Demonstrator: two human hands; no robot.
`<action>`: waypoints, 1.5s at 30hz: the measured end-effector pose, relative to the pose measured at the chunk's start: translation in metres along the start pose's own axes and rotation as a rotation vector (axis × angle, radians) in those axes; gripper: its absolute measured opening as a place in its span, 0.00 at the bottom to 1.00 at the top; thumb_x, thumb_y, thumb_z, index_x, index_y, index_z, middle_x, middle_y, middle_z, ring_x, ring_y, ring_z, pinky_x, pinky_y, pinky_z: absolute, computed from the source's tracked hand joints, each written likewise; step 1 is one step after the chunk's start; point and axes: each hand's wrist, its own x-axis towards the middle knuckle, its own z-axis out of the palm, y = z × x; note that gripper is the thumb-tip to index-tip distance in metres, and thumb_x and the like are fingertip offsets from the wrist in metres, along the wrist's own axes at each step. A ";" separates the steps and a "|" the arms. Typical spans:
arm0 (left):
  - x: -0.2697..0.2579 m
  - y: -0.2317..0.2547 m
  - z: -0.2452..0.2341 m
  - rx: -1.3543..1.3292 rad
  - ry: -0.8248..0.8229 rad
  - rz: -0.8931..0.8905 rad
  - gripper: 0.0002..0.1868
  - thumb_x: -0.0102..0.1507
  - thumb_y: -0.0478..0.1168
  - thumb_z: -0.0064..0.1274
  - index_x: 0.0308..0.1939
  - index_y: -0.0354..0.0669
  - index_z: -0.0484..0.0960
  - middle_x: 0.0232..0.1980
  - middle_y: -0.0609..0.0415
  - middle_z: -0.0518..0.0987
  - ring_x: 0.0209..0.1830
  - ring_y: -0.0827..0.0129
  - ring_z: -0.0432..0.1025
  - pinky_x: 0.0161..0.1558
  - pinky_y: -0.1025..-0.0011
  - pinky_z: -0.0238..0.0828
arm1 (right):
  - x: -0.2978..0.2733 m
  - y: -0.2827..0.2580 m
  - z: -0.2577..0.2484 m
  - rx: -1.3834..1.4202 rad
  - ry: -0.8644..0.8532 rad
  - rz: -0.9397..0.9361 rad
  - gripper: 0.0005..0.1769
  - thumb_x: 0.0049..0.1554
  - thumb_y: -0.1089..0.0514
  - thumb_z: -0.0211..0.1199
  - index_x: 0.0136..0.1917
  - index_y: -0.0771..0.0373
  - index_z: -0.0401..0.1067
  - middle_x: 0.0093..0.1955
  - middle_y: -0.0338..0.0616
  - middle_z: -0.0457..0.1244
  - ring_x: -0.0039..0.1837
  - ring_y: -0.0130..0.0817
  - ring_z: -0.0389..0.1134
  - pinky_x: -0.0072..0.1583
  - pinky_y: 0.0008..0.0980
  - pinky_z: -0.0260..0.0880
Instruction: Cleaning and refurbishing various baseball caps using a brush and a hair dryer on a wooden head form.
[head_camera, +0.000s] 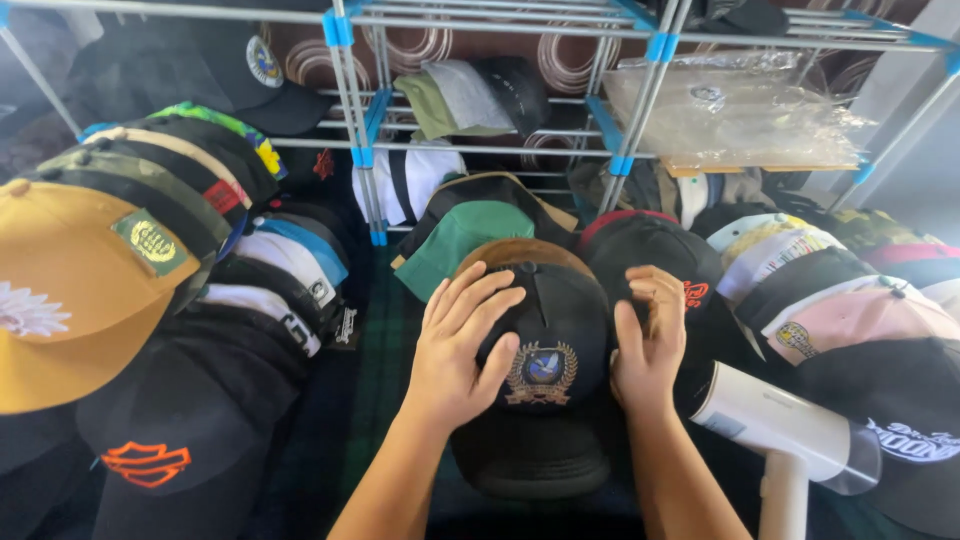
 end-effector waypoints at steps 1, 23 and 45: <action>-0.001 -0.008 0.004 -0.048 0.069 0.025 0.22 0.69 0.50 0.43 0.61 0.47 0.81 0.65 0.51 0.77 0.74 0.48 0.64 0.73 0.48 0.50 | 0.010 -0.018 -0.002 0.044 -0.024 -0.193 0.12 0.62 0.58 0.54 0.53 0.70 0.67 0.58 0.60 0.64 0.63 0.55 0.63 0.68 0.50 0.60; 0.030 -0.006 0.033 0.194 0.255 0.135 0.13 0.64 0.44 0.50 0.45 0.48 0.88 0.47 0.57 0.85 0.50 0.60 0.80 0.57 0.63 0.72 | 0.034 -0.025 0.014 -0.047 -0.331 -0.298 0.18 0.61 0.63 0.50 0.61 0.68 0.74 0.60 0.51 0.70 0.66 0.56 0.69 0.65 0.50 0.65; 0.033 0.033 -0.030 -0.791 0.015 -1.199 0.38 0.68 0.65 0.39 0.73 0.44 0.71 0.72 0.37 0.71 0.74 0.50 0.64 0.74 0.52 0.57 | 0.015 0.002 0.020 0.479 -0.139 1.087 0.33 0.64 0.32 0.50 0.73 0.51 0.70 0.59 0.58 0.67 0.54 0.40 0.72 0.58 0.37 0.75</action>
